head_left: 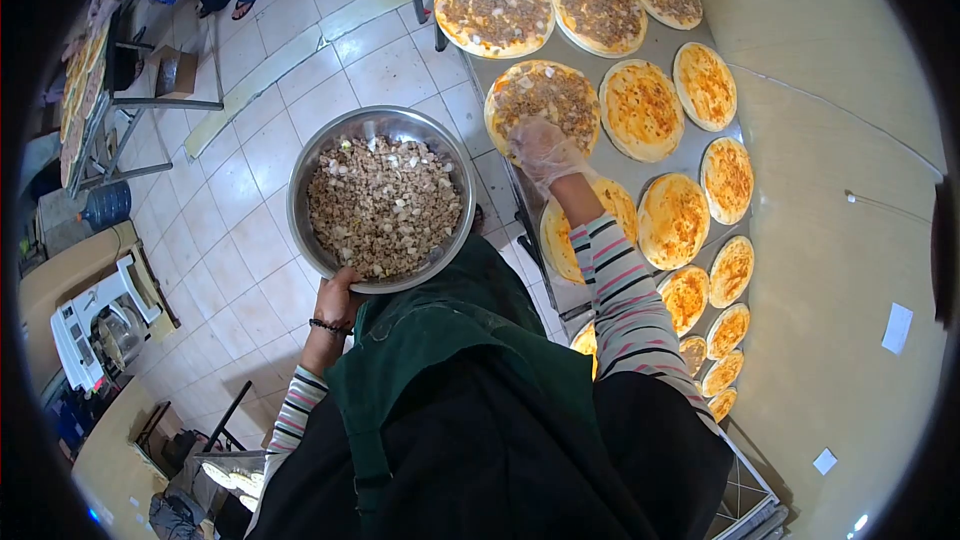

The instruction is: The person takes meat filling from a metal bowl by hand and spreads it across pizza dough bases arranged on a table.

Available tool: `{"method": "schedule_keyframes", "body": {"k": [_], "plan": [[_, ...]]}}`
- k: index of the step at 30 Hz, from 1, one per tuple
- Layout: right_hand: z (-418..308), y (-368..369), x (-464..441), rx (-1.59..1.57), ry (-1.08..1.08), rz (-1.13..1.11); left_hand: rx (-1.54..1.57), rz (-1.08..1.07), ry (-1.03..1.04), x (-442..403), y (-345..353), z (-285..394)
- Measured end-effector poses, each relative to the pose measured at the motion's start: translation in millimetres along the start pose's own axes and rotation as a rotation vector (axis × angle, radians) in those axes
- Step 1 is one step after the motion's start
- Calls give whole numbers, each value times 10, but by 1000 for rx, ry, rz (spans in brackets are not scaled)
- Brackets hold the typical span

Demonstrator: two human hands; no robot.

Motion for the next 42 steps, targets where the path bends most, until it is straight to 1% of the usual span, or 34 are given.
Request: {"method": "schedule_keyframes", "body": {"k": [4, 6, 7, 9, 10, 13, 15, 16, 18, 19, 21, 23, 24, 26, 27, 28, 29, 30, 32, 33, 35, 36, 38, 39, 41, 42], "plan": [[67, 79, -36, 30, 40, 29, 6, 1, -17, -10, -29, -42], [162, 9, -33, -259, 47, -53, 15, 7, 7, 17, -19, -38], [140, 1, -8, -260, 47, -53, 15, 8, 7, 20, -28, -44], [72, -48, 103, -332, 21, 82, -5, 20, -17, 17, -60, -68], [46, 24, 130, -331, 25, 84, -7, 15, -17, 6, -79, -81], [-63, 318, 111, -269, 15, 111, 22, -23, -19, -21, -67, -102], [-61, 366, 112, 60, 119, 113, 137, 35, 26, 1, -11, -75], [-6, 331, 122, 61, 135, 120, 126, 22, 24, 13, 34, -49], [104, 276, 116, -167, 105, 98, 156, 14, 33, 59, 86, -14], [154, 165, 151, -167, 109, 98, 160, 6, 31, 38, 53, -37], [335, -169, 266, -524, 138, 114, 137, 10, 19, 48, 51, -29], [696, -274, 366, -618, 374, 28, 115, 17, 11, 48, 14, -37], [791, -313, 387, -621, 373, 29, 116, 8, -2, 24, -25, -62], [933, -334, 427, -351, 459, -104, 113, -7, -15, 23, -13, -45], [942, -310, 430, -349, 460, -101, 78, -49, -5, 33, 19, -17], [891, -292, 414, -428, 360, -55, 44, -89, 3, 45, 58, 2], [845, -276, 398, -506, 259, -9, 45, -90, 3, 46, 82, -3], [820, -230, 361, -507, 261, -9, 74, -69, 24, 44, 97, 4], [623, -234, 233, -286, 97, 25, 99, -50, 43, 48, 118, 14], [599, -236, 193, -287, 98, 26, 101, -55, 35, 48, 130, 19], [645, -181, 141, -151, 294, -34, 98, -54, 26, 55, 136, 15], [641, -174, 135, -154, 291, -32, 98, -41, 21, 53, 135, 5], [546, -113, 150, -179, 19, -68, 99, -23, 13, 61, 123, 5], [543, -32, 139, -180, 20, -71, 100, -22, 16, 70, 127, 11], [545, 32, 114, -146, 84, 95, 105, -26, 18, 57, 124, 1], [614, 36, 122, -145, 82, 93, 68, -56, -3, 48, 97, -9]]}}
Point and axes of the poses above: each hand's wrist, its own x-axis away from the middle knuckle, its own y-axis out of the palm, z = x × y, the point moved 4 cm from there along -x, towards the middle knuckle, and after that the axes turned 7 degrees about -z, right-handed, at the moved point
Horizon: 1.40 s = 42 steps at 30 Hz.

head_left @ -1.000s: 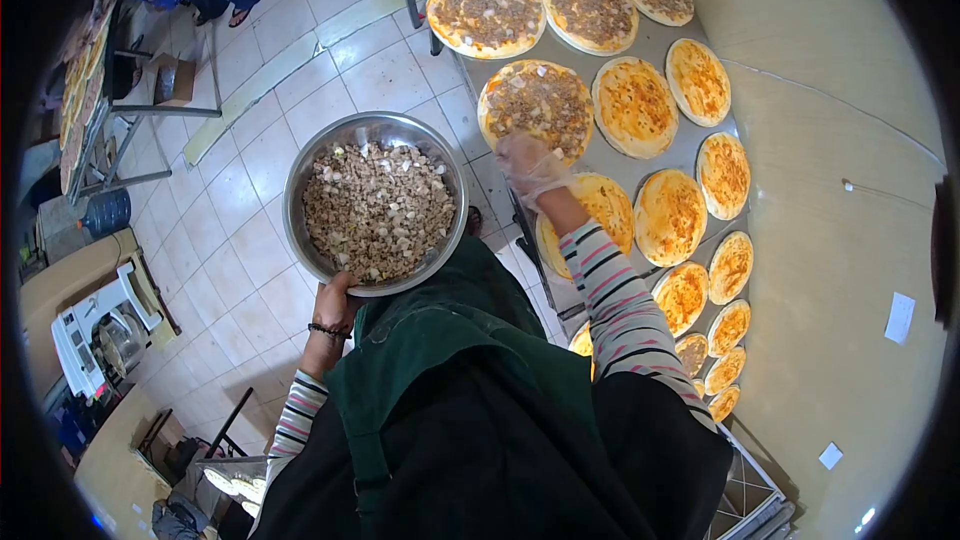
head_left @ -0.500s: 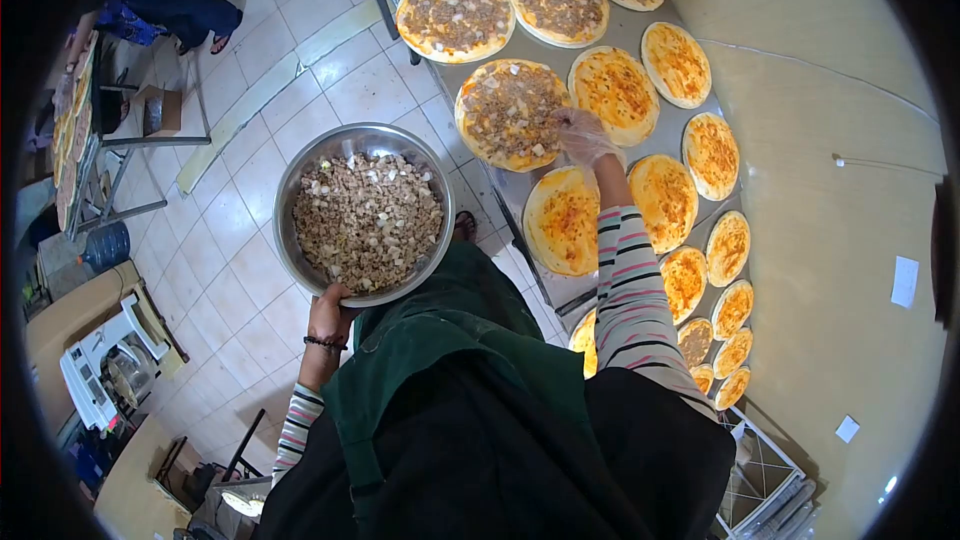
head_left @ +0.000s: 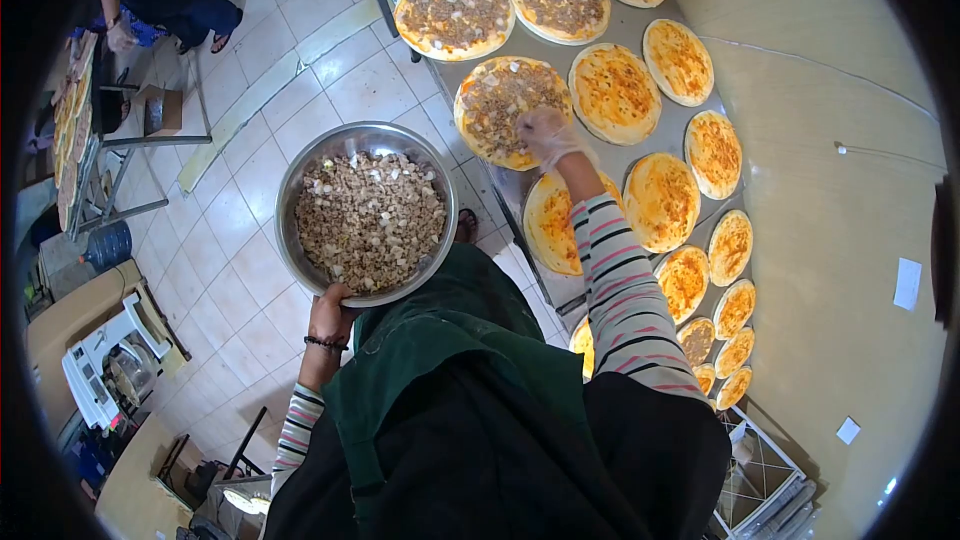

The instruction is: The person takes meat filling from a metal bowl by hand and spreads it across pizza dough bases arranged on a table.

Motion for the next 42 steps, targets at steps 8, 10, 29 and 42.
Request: {"method": "schedule_keyframes", "body": {"k": [8, 10, 29, 42], "plan": [[60, -29, 168, -110, -210, -117, -31, -4, -4, 3, -34, 8], [127, 118, 138, -331, -154, -90, -13, -22, -6, -22, -49, 2], [687, -516, 108, -221, 501, 68, -85, -35, -22, -17, 16, 56], [757, -250, -221, -108, 386, 46, -100, -45, -8, 50, 169, 164]]}}
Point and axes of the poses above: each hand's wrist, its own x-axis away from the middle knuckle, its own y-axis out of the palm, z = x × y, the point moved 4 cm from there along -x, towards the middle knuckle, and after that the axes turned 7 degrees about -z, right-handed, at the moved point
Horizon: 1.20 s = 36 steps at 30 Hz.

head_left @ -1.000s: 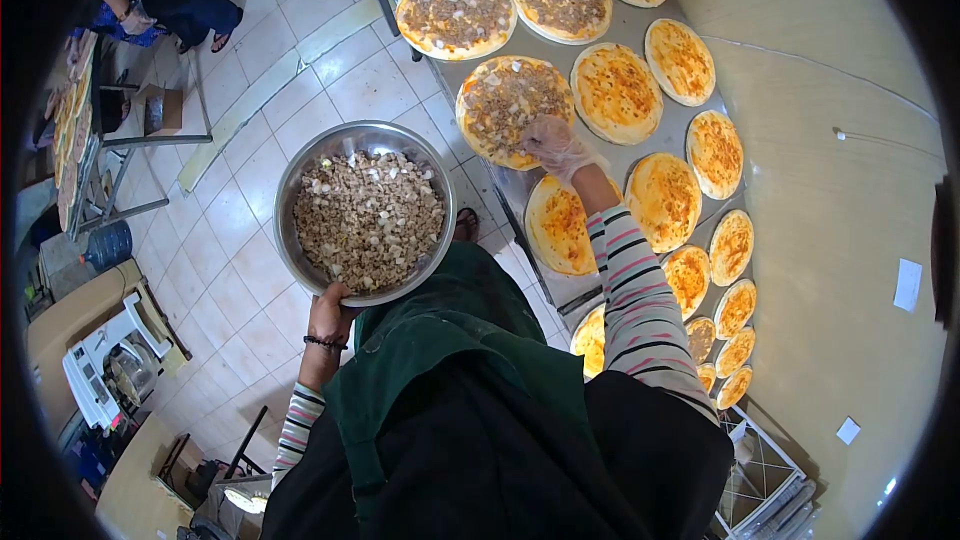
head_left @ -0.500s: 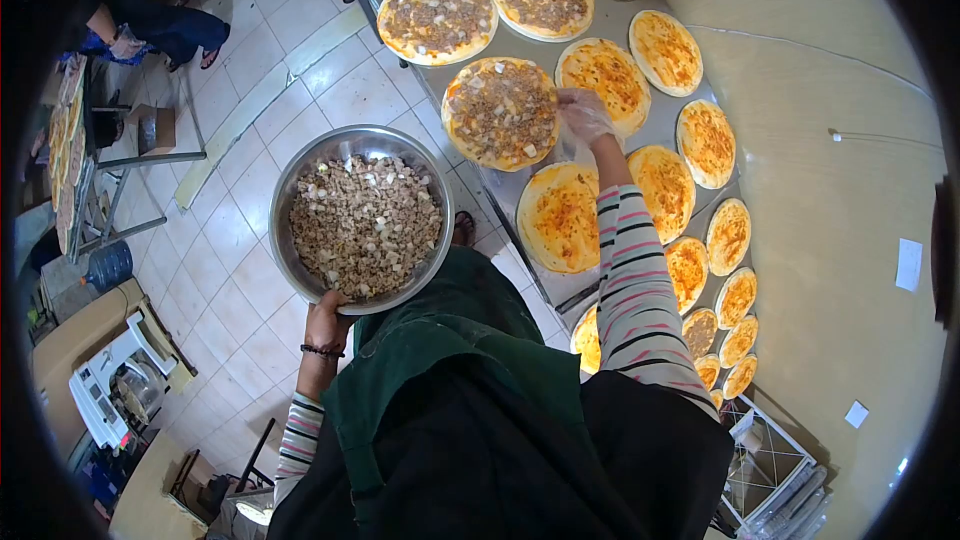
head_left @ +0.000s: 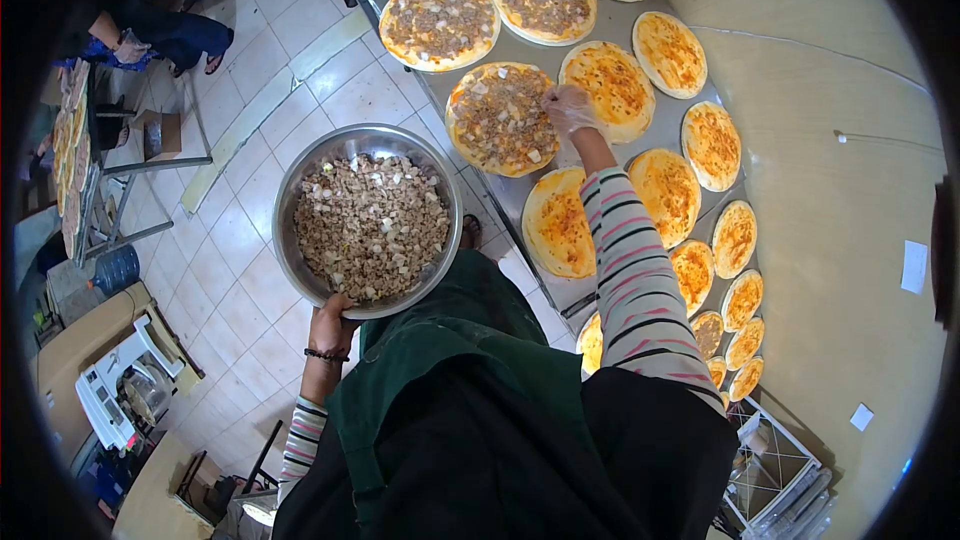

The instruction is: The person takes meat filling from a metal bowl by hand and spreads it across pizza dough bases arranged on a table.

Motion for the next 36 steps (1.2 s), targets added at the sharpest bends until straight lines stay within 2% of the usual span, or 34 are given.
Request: {"method": "schedule_keyframes", "body": {"k": [2, 4, 5, 7, 8, 9, 10, 11, 12, 13, 15, 19, 20, 22, 24, 25, 27, 28, 30, 32, 36], "plan": [[-39, -51, -76, 40, 79, -88, 5, -4, 7, -12, 22, 26], [-666, -543, 366, -303, 2, -160, -31, 4, 10, -11, 44, 43], [-831, -413, 467, -643, -215, -243, -37, 1, 6, -21, 36, 42], [-1599, -290, 938, -501, -643, -348, -100, 16, 17, -62, 26, 18], [-1907, -106, 1172, -299, -734, -569, -106, 3, 11, -92, 70, 9], [-2133, 136, 1414, -228, -818, -672, -77, -24, 18, -123, 127, 2], [-2363, 138, 1634, -73, -834, -631, -47, -50, 27, -155, 168, 0], [-2484, 284, 1786, -51, -840, -571, -54, -56, 28, -194, 138, -31], [-2549, 436, 1853, -31, -846, -509, -195, -74, 107, -248, 66, -50], [-2580, 549, 1849, -36, -843, -501, -336, -90, 185, -283, 19, -47], [-2588, 718, 1844, -4, -814, -546, -336, -65, 189, -320, -22, -70], [-2549, 415, 1758, 65, -748, -502, -407, -35, 125, -305, 62, 19], [-2512, 348, 1749, -15, -743, -496, -408, -39, 124, -272, 178, 85], [-2479, 317, 1655, -102, -726, -474, 21, 25, -5, -244, 369, 167], [-2424, 419, 1498, -311, -702, -528, -34, -19, -3, -353, 268, 194], [-2371, 483, 1495, -314, -694, -528, -83, -56, -7, -381, 224, 179], [-2276, 473, 1486, -228, -779, -348, -57, -57, -12, -401, 299, 242], [-2274, 297, 1441, -226, -770, -338, -19, -52, -6, -422, 349, 295], [-2172, -14, 1307, -602, -510, -701, -19, -84, -5, -445, 419, 395], [-1928, -339, 1159, -904, -301, -674, -25, -112, -6, -472, 469, 522], [-973, -690, 699, -1360, -145, -320, -57, -117, -22, -603, 391, 733]]}}
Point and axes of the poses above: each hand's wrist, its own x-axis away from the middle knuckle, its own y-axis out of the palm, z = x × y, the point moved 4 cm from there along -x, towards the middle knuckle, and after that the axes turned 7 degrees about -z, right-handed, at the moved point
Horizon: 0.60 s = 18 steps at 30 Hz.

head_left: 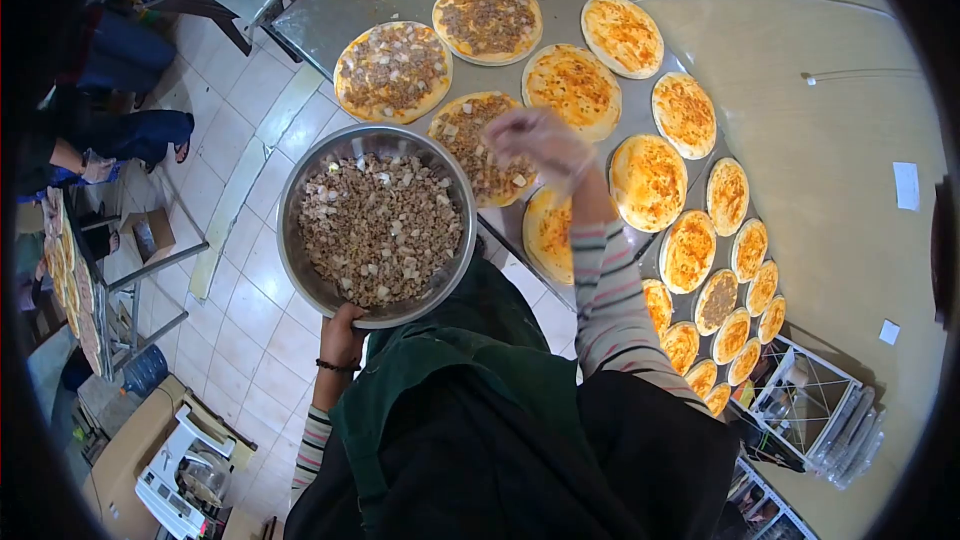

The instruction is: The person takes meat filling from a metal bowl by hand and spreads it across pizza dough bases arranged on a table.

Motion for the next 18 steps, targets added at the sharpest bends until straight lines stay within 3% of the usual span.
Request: {"method": "schedule_keyframes", "body": {"k": [2, 4, 5, 7, 10, 15, 17, 18], "plan": [[172, -560, -158, 195, 113, 235, -21, -15, -26, -51, -62, 97], [281, -868, -329, 714, 236, 279, -68, -5, -42, -89, -95, 224], [300, -892, -423, 713, 233, 283, -66, 29, -74, -126, -185, 241], [354, -900, -602, 1320, 331, 322, -76, 12, -75, -191, -264, 319], [576, -1029, -755, 1487, 406, 383, -89, -7, -85, -258, -311, 510], [457, -1115, -499, 1283, 391, 472, -217, -33, -66, -373, -426, 745], [550, -1133, -411, 1260, 415, 519, -617, -225, 86, -529, -624, 800], [586, -1107, -373, 1168, 404, 525, -622, -232, 84, -541, -617, 825]]}}
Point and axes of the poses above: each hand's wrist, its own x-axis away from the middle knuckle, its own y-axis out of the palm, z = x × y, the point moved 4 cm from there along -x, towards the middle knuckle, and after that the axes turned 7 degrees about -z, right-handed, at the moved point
